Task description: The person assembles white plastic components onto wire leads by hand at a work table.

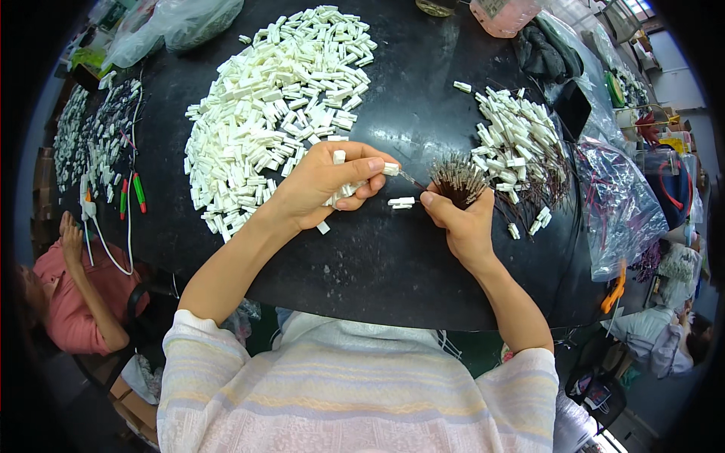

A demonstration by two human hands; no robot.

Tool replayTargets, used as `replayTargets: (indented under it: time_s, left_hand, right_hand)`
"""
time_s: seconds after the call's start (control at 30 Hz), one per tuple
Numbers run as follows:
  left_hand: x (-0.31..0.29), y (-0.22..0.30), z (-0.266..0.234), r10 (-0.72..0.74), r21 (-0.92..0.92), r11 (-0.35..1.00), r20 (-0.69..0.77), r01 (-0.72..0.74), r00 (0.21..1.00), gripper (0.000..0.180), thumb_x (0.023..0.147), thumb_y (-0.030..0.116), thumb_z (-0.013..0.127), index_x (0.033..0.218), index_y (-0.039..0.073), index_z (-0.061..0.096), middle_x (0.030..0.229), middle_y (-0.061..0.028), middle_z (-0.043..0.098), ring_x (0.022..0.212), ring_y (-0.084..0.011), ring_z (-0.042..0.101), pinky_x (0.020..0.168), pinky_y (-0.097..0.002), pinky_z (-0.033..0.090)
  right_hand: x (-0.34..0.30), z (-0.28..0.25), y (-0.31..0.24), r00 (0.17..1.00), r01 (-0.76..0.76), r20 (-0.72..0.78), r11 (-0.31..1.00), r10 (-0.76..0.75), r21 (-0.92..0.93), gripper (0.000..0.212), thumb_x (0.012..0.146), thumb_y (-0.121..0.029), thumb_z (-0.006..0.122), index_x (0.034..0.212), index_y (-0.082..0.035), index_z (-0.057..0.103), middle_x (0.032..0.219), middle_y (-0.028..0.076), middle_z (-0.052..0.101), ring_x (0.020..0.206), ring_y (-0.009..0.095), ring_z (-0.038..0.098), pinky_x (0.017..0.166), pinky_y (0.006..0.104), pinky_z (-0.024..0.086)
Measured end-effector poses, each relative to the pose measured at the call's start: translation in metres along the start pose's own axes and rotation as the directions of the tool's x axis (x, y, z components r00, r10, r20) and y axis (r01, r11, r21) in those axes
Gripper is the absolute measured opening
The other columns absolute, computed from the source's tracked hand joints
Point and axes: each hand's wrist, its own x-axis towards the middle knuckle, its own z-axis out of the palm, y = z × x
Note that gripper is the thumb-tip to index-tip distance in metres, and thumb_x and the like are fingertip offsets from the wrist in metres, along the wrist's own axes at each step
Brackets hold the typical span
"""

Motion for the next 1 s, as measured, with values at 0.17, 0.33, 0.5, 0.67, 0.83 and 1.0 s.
replayTargets:
  time_s: [0.17, 0.33, 0.5, 0.67, 0.83, 1.0]
  left_hand:
    - [0.0003, -0.0010, -0.0013, -0.014, 0.024, 1.000, 0.006, 0.014, 1.000, 0.021, 0.084, 0.010, 0.054, 0.096, -0.007, 0.057, 0.068, -0.0049, 0.051, 0.054, -0.0049, 0.042, 0.039, -0.0142, 0.031]
    - [-0.0001, -0.0014, -0.0001, -0.008, 0.042, 0.999, 0.002, 0.008, 1.000, 0.020, 0.083, 0.010, 0.055, 0.095, -0.006, 0.058, 0.067, -0.0048, 0.051, 0.053, -0.0048, 0.042, 0.039, -0.0144, 0.030]
    - [-0.0019, -0.0001, 0.0031, 0.032, 0.216, 0.976, -0.032, -0.024, 0.999, 0.018, 0.082, 0.009, 0.056, 0.094, -0.005, 0.059, 0.067, -0.0049, 0.052, 0.053, -0.0040, 0.041, 0.039, -0.0144, 0.027]
    - [-0.0020, -0.0013, 0.0030, 0.007, 0.200, 0.980, -0.031, -0.001, 1.000, 0.017, 0.082, 0.008, 0.056, 0.092, -0.005, 0.059, 0.067, -0.0048, 0.052, 0.052, -0.0037, 0.041, 0.039, -0.0145, 0.027]
    - [-0.0023, -0.0006, 0.0056, 0.000, 0.123, 0.992, -0.023, 0.003, 1.000, 0.017, 0.081, 0.008, 0.057, 0.091, -0.005, 0.060, 0.066, -0.0047, 0.052, 0.052, -0.0035, 0.041, 0.039, -0.0145, 0.027]
    - [-0.0036, -0.0026, 0.0051, 0.008, 0.197, 0.980, -0.021, -0.004, 1.000, 0.016, 0.080, 0.009, 0.058, 0.089, -0.004, 0.061, 0.066, -0.0033, 0.052, 0.053, -0.0035, 0.042, 0.040, -0.0143, 0.028]
  right_hand:
    - [-0.0007, 0.0010, 0.0006, 0.999, 0.032, -0.022, 0.999, -0.033, -0.008, 0.007, 0.069, 0.000, 0.062, 0.070, 0.000, 0.054, 0.054, -0.003, 0.046, 0.043, 0.003, 0.036, 0.040, 0.0188, 0.025]
    - [-0.0007, -0.0003, 0.0019, 1.000, 0.028, -0.007, 0.999, -0.028, -0.033, 0.007, 0.069, 0.000, 0.061, 0.071, 0.000, 0.055, 0.054, -0.002, 0.047, 0.043, 0.003, 0.037, 0.040, 0.0185, 0.026]
    - [0.0003, -0.0020, 0.0014, 1.000, 0.013, 0.008, 0.999, -0.013, 0.034, 0.008, 0.071, -0.002, 0.063, 0.072, 0.001, 0.055, 0.053, -0.003, 0.045, 0.043, 0.003, 0.036, 0.040, 0.0186, 0.025]
    - [0.0027, -0.0010, 0.0012, 0.997, 0.060, 0.043, 0.998, -0.060, 0.002, 0.009, 0.074, -0.005, 0.062, 0.076, 0.002, 0.056, 0.054, -0.003, 0.045, 0.044, 0.003, 0.035, 0.040, 0.0185, 0.025]
    - [-0.0010, -0.0031, -0.0019, 0.997, 0.001, 0.080, 1.000, 0.000, -0.019, 0.009, 0.077, -0.008, 0.063, 0.080, -0.001, 0.058, 0.067, -0.002, 0.053, 0.059, 0.005, 0.047, 0.053, 0.0187, 0.037]
    - [0.0006, 0.0052, -0.0056, 0.999, -0.044, 0.017, 0.986, 0.042, 0.161, 0.009, 0.076, -0.005, 0.060, 0.078, 0.003, 0.056, 0.055, -0.001, 0.047, 0.045, 0.004, 0.038, 0.040, 0.0184, 0.026]
